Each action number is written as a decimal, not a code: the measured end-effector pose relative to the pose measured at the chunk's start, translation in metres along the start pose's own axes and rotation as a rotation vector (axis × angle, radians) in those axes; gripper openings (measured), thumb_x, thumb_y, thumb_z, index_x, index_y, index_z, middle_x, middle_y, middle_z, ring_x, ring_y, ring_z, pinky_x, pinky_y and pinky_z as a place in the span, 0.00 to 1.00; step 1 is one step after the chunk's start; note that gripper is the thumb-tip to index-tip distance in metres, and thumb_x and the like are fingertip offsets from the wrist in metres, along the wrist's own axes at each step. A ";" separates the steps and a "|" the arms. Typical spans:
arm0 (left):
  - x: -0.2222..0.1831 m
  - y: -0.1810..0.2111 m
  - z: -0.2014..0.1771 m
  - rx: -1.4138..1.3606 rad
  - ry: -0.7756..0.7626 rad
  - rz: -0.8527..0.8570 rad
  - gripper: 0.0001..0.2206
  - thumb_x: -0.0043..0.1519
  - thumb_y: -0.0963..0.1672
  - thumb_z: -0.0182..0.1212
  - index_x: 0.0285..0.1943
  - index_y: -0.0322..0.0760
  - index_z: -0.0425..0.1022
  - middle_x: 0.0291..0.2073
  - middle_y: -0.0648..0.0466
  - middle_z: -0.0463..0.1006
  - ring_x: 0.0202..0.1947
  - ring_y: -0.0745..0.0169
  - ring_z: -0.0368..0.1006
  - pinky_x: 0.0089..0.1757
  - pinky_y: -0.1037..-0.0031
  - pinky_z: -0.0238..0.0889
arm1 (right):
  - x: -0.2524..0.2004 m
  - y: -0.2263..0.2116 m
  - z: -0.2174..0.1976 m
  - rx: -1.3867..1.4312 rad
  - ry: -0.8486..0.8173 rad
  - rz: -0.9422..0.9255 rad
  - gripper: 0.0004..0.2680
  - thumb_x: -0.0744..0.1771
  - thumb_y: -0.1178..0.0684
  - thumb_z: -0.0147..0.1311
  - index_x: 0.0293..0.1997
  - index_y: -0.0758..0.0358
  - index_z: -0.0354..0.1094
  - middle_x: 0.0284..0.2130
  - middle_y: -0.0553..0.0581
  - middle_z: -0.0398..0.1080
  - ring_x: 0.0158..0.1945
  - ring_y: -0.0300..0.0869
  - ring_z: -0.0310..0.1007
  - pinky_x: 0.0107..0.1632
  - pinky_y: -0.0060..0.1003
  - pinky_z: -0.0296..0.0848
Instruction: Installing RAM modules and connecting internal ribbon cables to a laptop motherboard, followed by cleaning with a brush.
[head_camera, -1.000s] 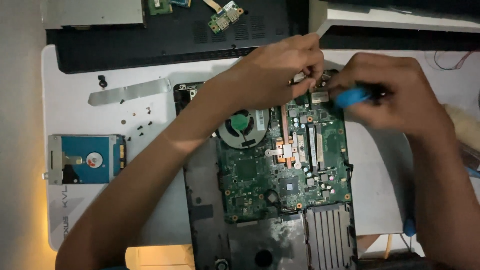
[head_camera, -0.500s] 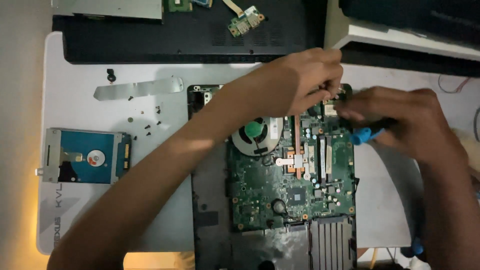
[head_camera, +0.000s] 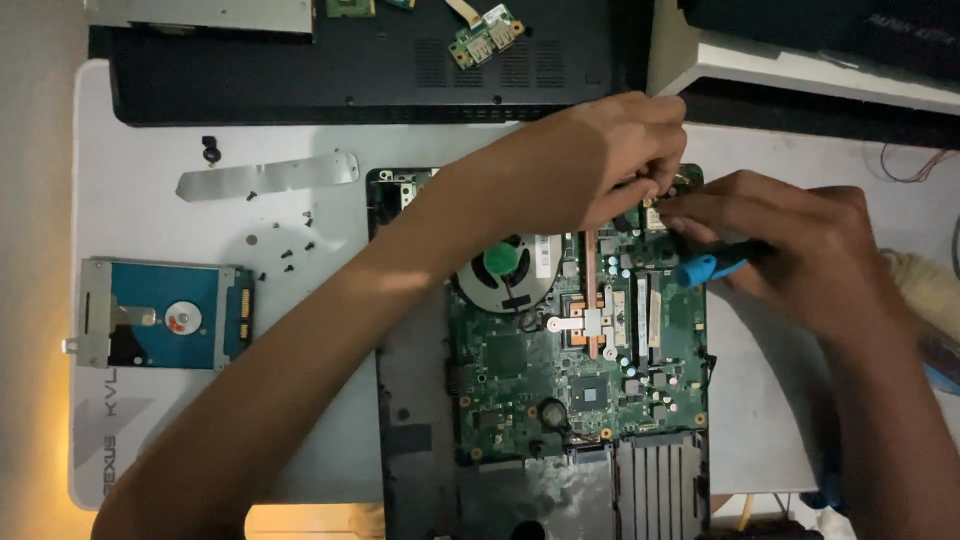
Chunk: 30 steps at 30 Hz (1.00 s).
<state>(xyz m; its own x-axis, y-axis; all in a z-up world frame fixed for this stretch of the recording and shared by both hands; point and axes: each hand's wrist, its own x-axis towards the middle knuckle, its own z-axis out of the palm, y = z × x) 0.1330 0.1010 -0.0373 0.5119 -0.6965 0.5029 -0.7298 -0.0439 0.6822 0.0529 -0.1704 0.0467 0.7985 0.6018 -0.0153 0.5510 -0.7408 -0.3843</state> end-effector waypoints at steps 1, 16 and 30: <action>0.000 0.000 0.000 0.003 0.002 0.002 0.05 0.68 0.36 0.69 0.48 0.36 0.79 0.48 0.52 0.76 0.50 0.49 0.78 0.50 0.59 0.75 | 0.001 -0.004 -0.001 0.007 0.006 0.017 0.12 0.67 0.61 0.75 0.57 0.64 0.88 0.37 0.53 0.83 0.24 0.39 0.70 0.31 0.37 0.63; -0.001 -0.001 0.000 0.012 -0.001 0.009 0.05 0.69 0.37 0.69 0.48 0.36 0.77 0.48 0.52 0.76 0.52 0.50 0.78 0.50 0.59 0.75 | -0.002 0.000 0.005 -0.108 -0.001 0.005 0.16 0.64 0.60 0.77 0.59 0.62 0.88 0.33 0.50 0.81 0.21 0.38 0.66 0.28 0.39 0.59; 0.002 0.013 -0.013 -0.022 -0.020 0.020 0.06 0.68 0.35 0.69 0.47 0.34 0.78 0.47 0.51 0.77 0.49 0.51 0.76 0.50 0.62 0.72 | 0.011 -0.022 -0.007 0.031 0.059 0.003 0.20 0.61 0.70 0.73 0.59 0.65 0.88 0.40 0.55 0.86 0.28 0.42 0.82 0.31 0.39 0.74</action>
<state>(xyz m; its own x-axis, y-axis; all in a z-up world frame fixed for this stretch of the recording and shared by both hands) 0.1309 0.1078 -0.0206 0.4881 -0.7115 0.5055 -0.7295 -0.0146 0.6838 0.0511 -0.1492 0.0611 0.8138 0.5800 0.0378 0.5413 -0.7326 -0.4126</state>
